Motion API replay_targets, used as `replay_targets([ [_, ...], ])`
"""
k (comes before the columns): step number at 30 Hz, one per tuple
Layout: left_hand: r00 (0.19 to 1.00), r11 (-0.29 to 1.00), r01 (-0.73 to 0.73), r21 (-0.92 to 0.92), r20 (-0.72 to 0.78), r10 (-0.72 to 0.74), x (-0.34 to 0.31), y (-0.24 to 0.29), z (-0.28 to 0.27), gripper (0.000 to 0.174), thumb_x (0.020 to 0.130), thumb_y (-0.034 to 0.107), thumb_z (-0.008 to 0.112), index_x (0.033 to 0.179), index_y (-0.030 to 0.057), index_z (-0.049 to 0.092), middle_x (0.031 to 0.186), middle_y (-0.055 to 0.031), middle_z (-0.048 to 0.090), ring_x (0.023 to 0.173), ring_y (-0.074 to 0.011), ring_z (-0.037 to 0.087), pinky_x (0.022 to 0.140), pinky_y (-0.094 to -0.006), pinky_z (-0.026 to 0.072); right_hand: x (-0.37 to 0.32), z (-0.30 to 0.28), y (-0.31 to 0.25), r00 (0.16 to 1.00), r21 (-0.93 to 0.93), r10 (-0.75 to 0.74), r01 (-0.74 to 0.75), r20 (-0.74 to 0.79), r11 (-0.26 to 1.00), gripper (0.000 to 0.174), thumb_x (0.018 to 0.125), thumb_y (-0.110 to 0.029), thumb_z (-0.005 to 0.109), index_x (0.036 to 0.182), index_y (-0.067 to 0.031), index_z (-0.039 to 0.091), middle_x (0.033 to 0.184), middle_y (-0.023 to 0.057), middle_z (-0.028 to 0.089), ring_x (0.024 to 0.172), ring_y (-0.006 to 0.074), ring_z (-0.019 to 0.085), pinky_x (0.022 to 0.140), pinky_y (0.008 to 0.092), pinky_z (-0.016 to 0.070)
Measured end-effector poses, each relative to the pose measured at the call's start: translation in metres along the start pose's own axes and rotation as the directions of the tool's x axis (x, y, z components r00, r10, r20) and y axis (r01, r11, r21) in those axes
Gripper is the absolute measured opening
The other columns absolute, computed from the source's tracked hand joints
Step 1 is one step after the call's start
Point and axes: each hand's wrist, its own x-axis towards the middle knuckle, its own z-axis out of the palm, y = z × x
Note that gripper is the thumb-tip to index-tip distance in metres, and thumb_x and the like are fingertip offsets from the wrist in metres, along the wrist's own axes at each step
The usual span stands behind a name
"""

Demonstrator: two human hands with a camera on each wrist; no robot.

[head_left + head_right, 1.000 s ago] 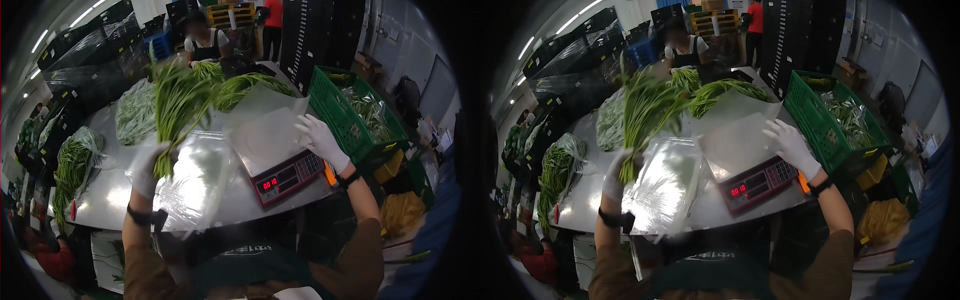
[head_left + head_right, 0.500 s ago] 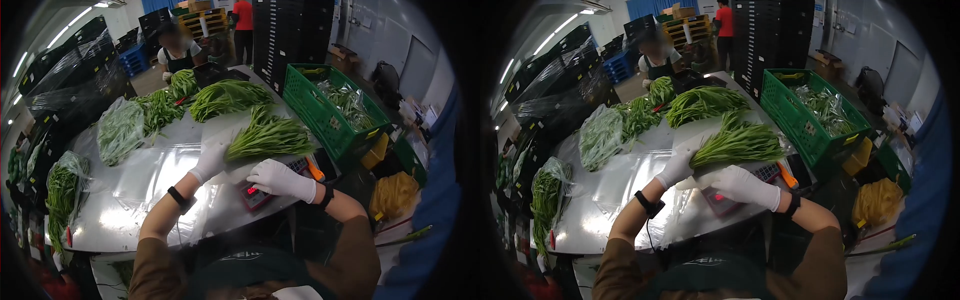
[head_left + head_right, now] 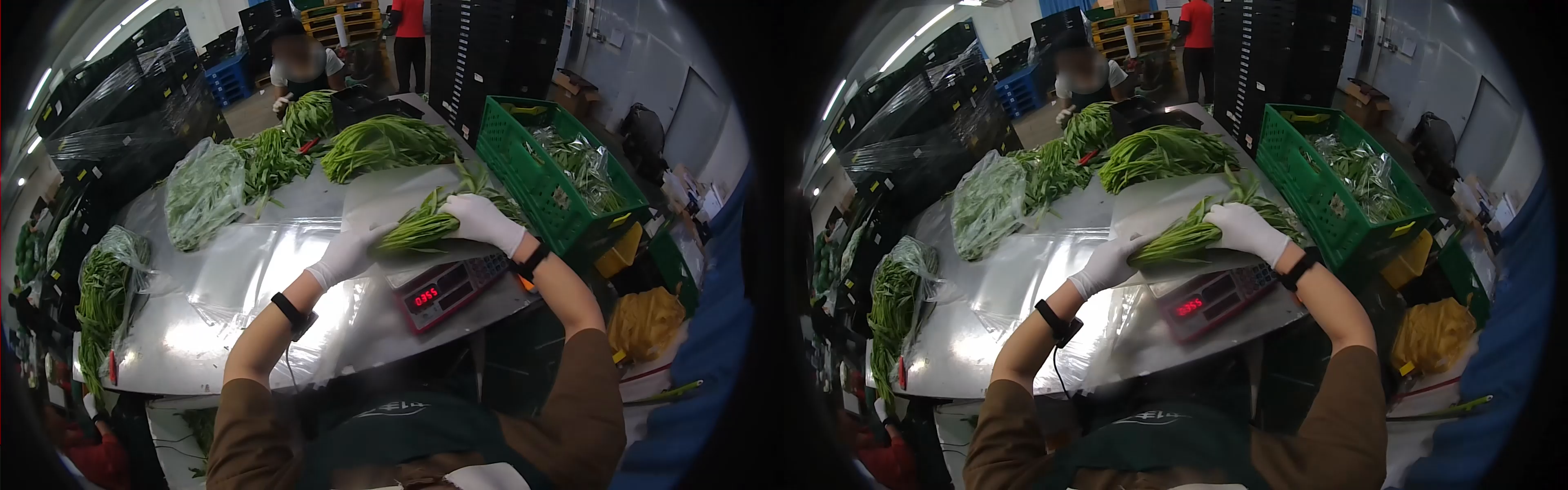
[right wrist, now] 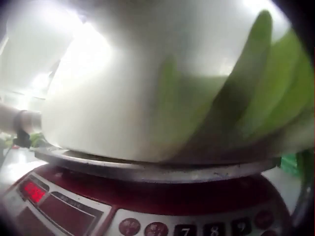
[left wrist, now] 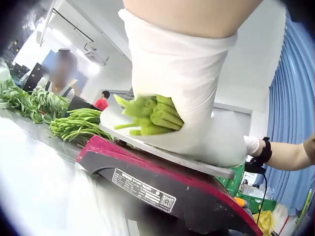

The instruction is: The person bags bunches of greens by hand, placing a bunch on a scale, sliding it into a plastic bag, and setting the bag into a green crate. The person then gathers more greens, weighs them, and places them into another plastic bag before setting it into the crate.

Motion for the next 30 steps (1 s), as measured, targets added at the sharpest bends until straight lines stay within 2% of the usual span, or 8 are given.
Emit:
replay_targets([
  [3,0.992,0.992,-0.093,-0.087,-0.090,0.085,0.001,-0.016,0.002,0.072,0.079,0.015,0.078,0.145,0.0179,0.052,0.124,-0.0163,0.061,0.105,-0.0361,0.063,0.089,-0.0425,0.0536,-0.017,0.001,-0.008,0.976,0.007,-0.003,0.004,-0.220,1.000,0.052,0.077,-0.040,0.083,0.115,-0.0089,0.065,0.104,0.0108,0.065,0.093,0.0341,0.066,0.082,0.0424,0.0539],
  [9,0.989,0.999,-0.026,0.029,-0.145,0.030,-0.005,-0.024,0.030,0.070,0.076,0.021,0.081,0.142,0.0158,0.056,0.122,-0.0150,0.061,0.108,-0.0374,0.059,0.092,-0.0449,0.0512,-0.002,-0.040,0.008,0.968,-0.037,-0.113,0.124,0.223,0.992,0.076,0.073,-0.055,0.081,0.129,-0.0072,0.065,0.116,0.0182,0.065,0.110,0.0373,0.063,0.096,0.0448,0.0501],
  [11,0.990,0.997,0.059,-0.050,-0.128,-0.065,-0.005,-0.013,0.025,0.071,0.075,0.026,0.082,0.140,0.0157,0.057,0.117,-0.0136,0.063,0.104,-0.0374,0.059,0.089,-0.0457,0.0515,0.016,-0.094,0.009,0.923,0.006,0.032,-0.037,0.383,0.999,0.078,0.075,-0.057,0.079,0.133,-0.0070,0.064,0.124,0.0211,0.065,0.113,0.0379,0.063,0.098,0.0421,0.0510],
  [16,0.988,0.992,0.089,-0.087,-0.121,-0.099,-0.004,-0.006,0.016,0.081,0.076,0.036,0.084,0.145,0.0088,0.052,0.130,-0.0212,0.058,0.120,-0.0401,0.055,0.101,-0.0464,0.0482,0.146,-0.172,0.005,0.980,-0.155,0.082,-0.054,0.179,0.986,0.057,0.080,-0.043,0.075,0.125,-0.0080,0.068,0.117,0.0168,0.069,0.106,0.0352,0.067,0.092,0.0411,0.0543],
  [21,0.940,0.931,0.059,-0.361,-0.293,-0.173,-0.053,-0.018,-0.029,0.089,0.083,0.033,0.080,0.152,-0.0023,0.036,0.145,-0.0268,0.044,0.135,-0.0416,0.044,0.114,-0.0457,0.0368,0.294,-0.081,0.053,0.979,-0.345,-0.155,0.102,-0.130,0.933,0.051,0.078,-0.032,0.078,0.121,-0.0060,0.068,0.108,0.0180,0.068,0.104,0.0362,0.066,0.091,0.0451,0.0530],
  [24,0.883,0.844,0.229,-0.485,-0.262,-0.390,-0.134,-0.032,-0.052,0.064,0.091,0.022,0.074,0.144,-0.0015,0.047,0.132,-0.0232,0.059,0.123,-0.0355,0.058,0.105,-0.0434,0.0464,0.345,-0.012,0.067,0.997,-0.437,-0.080,0.080,0.019,0.896,0.073,0.071,-0.030,0.083,0.136,-0.0091,0.058,0.118,0.0165,0.063,0.108,0.0343,0.063,0.090,0.0455,0.0523],
  [29,0.520,0.306,0.484,-0.820,-0.013,-0.854,-0.229,0.001,-0.001,0.032,0.098,0.006,0.061,0.131,0.0018,0.062,0.118,-0.0142,0.068,0.107,-0.0242,0.065,0.094,-0.0364,0.0521,0.407,0.057,0.093,0.999,-0.460,0.044,-0.025,0.031,0.887,0.071,0.079,-0.010,0.076,0.146,-0.0095,0.051,0.125,0.0151,0.064,0.113,0.0336,0.064,0.093,0.0441,0.0548],
  [30,0.540,0.414,0.471,-0.779,-0.117,-0.833,-0.239,0.002,0.022,0.038,0.096,0.006,0.066,0.133,0.0021,0.062,0.113,-0.0120,0.070,0.101,-0.0204,0.067,0.089,-0.0342,0.0540,0.412,0.066,0.098,0.998,-0.442,0.063,-0.046,0.023,0.896,0.068,0.080,-0.009,0.075,0.144,-0.0099,0.053,0.124,0.0153,0.064,0.112,0.0339,0.065,0.093,0.0445,0.0548],
])
